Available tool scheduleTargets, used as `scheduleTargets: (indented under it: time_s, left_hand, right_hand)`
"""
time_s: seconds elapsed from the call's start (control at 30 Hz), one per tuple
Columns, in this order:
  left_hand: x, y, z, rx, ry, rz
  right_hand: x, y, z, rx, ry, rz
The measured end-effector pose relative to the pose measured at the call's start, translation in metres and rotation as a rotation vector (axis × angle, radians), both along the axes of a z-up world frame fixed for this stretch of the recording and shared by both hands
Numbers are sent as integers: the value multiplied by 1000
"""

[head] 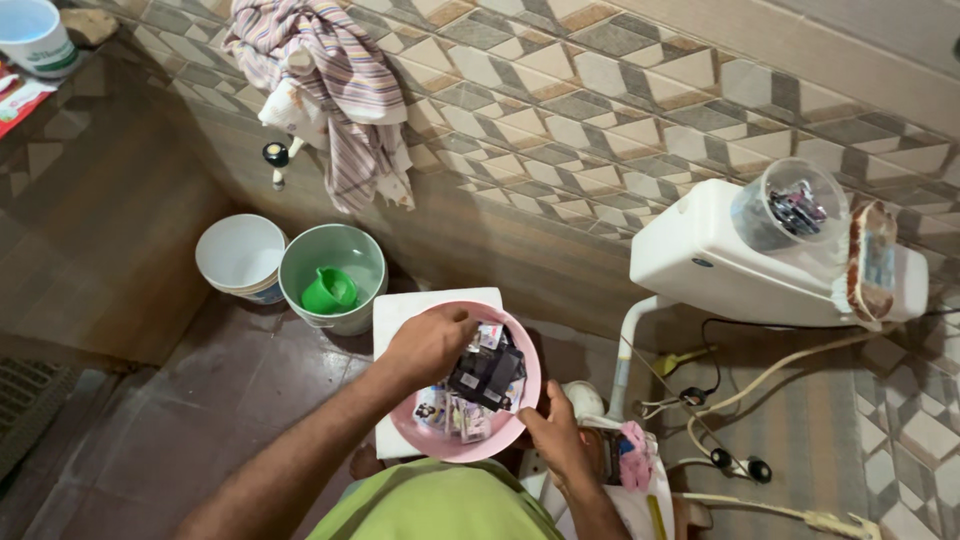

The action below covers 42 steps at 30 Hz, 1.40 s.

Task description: The person organizes small packaged items in a bathroom. They pick up blue sachets from a pink bowl on a stool, place them into a recessed wall shelf, then return to the bowl to sort and stack black and white packets, moving some into a clear container on the toilet cistern.

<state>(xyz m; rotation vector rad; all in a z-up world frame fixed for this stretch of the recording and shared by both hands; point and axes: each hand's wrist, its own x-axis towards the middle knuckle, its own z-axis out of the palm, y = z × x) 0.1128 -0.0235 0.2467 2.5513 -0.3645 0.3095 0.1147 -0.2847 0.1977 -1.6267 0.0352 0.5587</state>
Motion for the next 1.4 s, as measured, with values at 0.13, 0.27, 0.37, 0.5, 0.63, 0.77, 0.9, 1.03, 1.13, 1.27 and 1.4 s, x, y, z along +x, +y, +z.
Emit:
scheduleTargets:
  time_s: [0.13, 0.27, 0.37, 0.5, 0.63, 0.77, 0.9, 1.03, 1.13, 1.27, 1.4]
  left_hand:
    - [18, -4, -19, 66, -35, -108]
    - [29, -2, -41, 102, 80, -111]
    - [32, 4, -47, 206, 181, -149]
    - [31, 3, -33, 191, 211, -74]
    - [23, 3, -9, -354, 242, 93]
    - [7, 8, -1, -1423, 680, 127]
    - [-8, 10, -10, -1877, 775, 128]
    - [-17, 8, -19, -2228, 800, 38]
    - [-23, 11, -21, -2351, 803, -209]
    - [-31, 16, -22, -2401, 786, -244]
    - [-35, 17, -22, -2404, 813, -203]
  right_hand:
    - [-4, -2, -11, 50, -3, 4]
    - [-6, -7, -32, 33, 36, -16]
    - [-5, -10, -48, -154, -54, -31]
    - [-4, -10, -55, -139, 34, -28]
    - [5, -6, -43, -117, 26, -34]
    - [8, -3, -23, -45, 96, -42]
    - [12, 1, -12, 27, 196, -46]
    - [13, 2, -8, 109, 54, 2]
    - [16, 3, -4, 53, 191, -33]
    - [14, 2, -2, -45, 277, -53]
    - [13, -1, -8, 60, 85, -33]
